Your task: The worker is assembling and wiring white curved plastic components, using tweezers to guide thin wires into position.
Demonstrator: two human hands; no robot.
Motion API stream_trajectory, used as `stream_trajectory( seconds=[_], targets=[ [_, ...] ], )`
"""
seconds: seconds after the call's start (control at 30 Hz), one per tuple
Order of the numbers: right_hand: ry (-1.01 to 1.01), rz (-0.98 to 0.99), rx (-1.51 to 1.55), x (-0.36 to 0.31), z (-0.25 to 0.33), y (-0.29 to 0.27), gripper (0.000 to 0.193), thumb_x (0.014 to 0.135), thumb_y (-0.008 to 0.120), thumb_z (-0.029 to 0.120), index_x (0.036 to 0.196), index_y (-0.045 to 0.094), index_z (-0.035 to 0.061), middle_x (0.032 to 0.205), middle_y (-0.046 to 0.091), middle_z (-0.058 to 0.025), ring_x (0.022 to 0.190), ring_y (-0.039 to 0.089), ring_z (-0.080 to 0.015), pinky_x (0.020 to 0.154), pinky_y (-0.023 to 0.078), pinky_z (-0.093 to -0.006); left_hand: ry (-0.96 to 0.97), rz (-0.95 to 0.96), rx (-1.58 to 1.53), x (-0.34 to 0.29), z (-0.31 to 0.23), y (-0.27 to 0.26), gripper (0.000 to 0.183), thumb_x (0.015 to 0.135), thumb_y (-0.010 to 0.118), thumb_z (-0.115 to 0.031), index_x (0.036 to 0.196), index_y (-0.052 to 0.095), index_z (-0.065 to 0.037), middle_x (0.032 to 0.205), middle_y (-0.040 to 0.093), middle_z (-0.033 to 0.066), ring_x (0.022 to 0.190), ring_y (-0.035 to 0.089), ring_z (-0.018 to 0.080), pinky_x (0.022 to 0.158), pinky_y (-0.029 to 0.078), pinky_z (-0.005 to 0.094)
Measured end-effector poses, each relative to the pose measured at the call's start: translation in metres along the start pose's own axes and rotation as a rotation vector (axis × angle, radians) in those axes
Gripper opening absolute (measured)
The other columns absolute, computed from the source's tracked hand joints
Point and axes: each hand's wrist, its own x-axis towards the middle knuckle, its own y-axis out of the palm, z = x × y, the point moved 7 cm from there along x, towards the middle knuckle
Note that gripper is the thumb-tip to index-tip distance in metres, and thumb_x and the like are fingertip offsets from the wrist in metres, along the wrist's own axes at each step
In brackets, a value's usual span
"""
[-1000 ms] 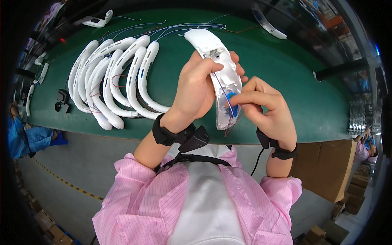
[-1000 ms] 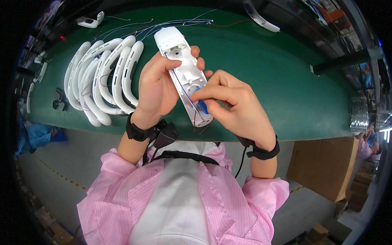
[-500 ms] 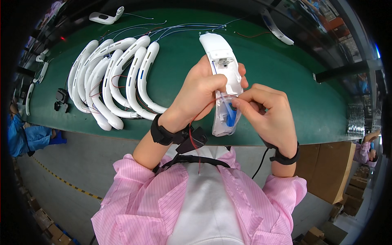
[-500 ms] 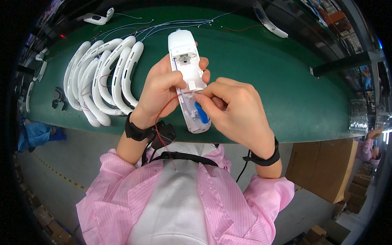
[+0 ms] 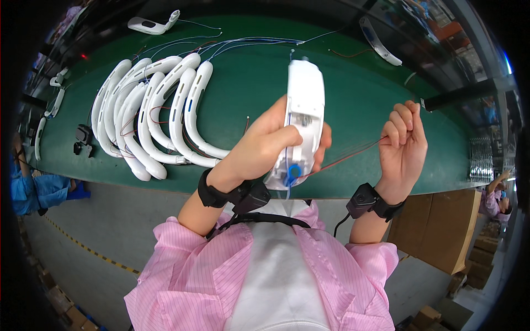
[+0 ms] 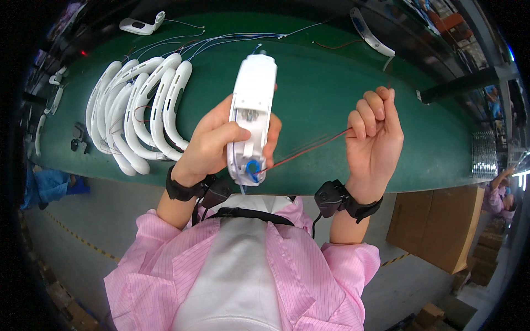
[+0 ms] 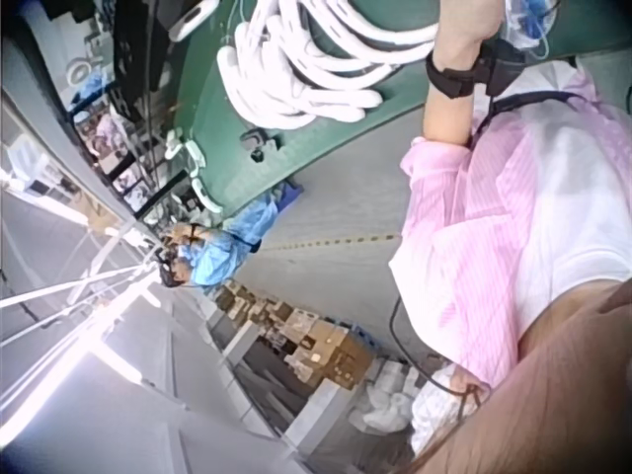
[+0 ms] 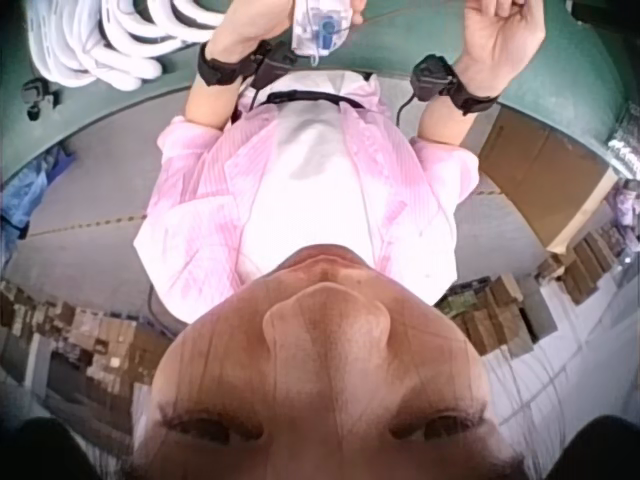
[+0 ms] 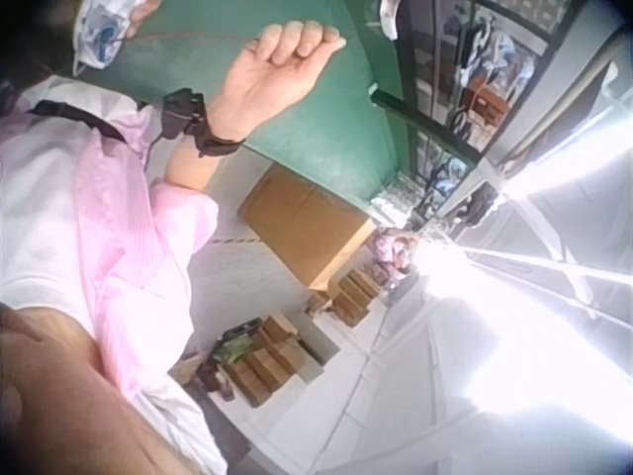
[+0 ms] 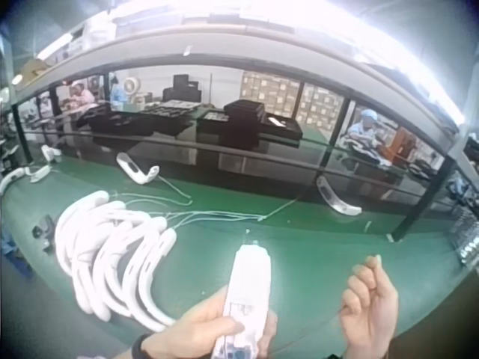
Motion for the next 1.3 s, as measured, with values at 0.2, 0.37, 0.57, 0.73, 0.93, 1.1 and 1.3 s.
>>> stream_trajectory(
  seconds=[0.2,0.37,0.57,0.73,0.93,1.1,1.3],
  targets=[
    [0.530,-0.107,-0.165,-0.002,-0.055,-0.026,0.030,0.093,0.046,0.027,0.103,0.053,-0.0003,0.056,0.023,0.0081,0.041,0.015,-0.0013,0.034,0.012,-0.0186,-0.228,0.265,0.269,-0.018,0.012,0.029,0.062,0.071,0.034,0.003,0.132,0.022,0.003,0.078,0.054,0.0134,0.062,0.053,0.0158,0.054,0.040,0.0266],
    [0.427,-0.058,-0.325,0.002,-0.053,-0.033,0.028,0.094,0.046,0.026,0.097,0.055,0.0004,0.054,0.023,0.0083,0.040,0.015,-0.0012,0.034,0.012,-0.0189,-0.312,0.388,0.275,-0.023,0.024,0.030,0.063,0.073,0.034,0.002,0.134,0.019,0.003,0.078,0.053,0.0116,0.062,0.051,0.0153,0.054,0.040,0.0273],
    [0.236,-0.108,-0.116,0.007,-0.034,-0.038,0.025,0.094,0.045,0.024,0.091,0.053,0.0014,0.055,0.023,0.0078,0.042,0.015,-0.0016,0.034,0.013,-0.0192,-0.222,0.416,0.239,-0.023,0.016,0.034,0.049,0.086,0.046,-0.013,0.129,0.029,0.005,0.075,0.054,0.0104,0.060,0.052,0.0142,0.053,0.040,0.0263],
    [0.176,-0.183,-0.428,0.004,-0.028,-0.029,0.030,0.094,0.044,0.026,0.104,0.052,-0.0019,0.058,0.023,0.0071,0.044,0.017,-0.0017,0.037,0.013,-0.0187,-0.337,0.174,0.330,-0.022,0.008,0.030,0.035,0.092,0.041,-0.022,0.113,0.043,0.006,0.071,0.057,0.0119,0.055,0.055,0.0145,0.052,0.044,0.0259],
    [-0.097,-0.214,-0.693,-0.031,-0.011,-0.017,0.027,0.093,0.045,0.024,0.101,0.054,0.0000,0.060,0.034,0.0045,0.047,0.026,-0.0029,0.039,0.020,-0.0189,0.241,-0.269,0.115,-0.006,-0.018,0.003,0.038,0.094,0.031,-0.025,0.114,0.039,0.006,0.088,0.056,0.0170,0.079,0.059,0.0243,0.078,0.047,0.0384],
    [-0.414,0.044,-1.363,-0.068,-0.048,0.048,0.003,0.082,0.058,0.002,0.079,0.059,0.0003,0.063,0.052,-0.0011,0.048,0.043,-0.0044,0.042,0.031,-0.0177,0.375,-0.382,0.020,-0.002,-0.013,0.000,0.037,0.094,0.030,-0.025,0.117,0.038,0.004,0.098,0.054,0.0173,0.097,0.055,0.0303,0.092,0.041,0.0452],
    [-0.418,0.132,-1.456,-0.064,-0.065,0.055,0.003,0.077,0.061,-0.002,0.079,0.059,-0.0004,0.061,0.052,-0.0051,0.044,0.042,-0.0081,0.039,0.031,-0.0216,0.433,-0.352,-0.054,-0.002,-0.008,-0.001,0.038,0.094,0.028,-0.026,0.118,0.036,0.002,0.102,0.053,0.0173,0.108,0.049,0.0316,0.096,0.036,0.0496]
  ],
)
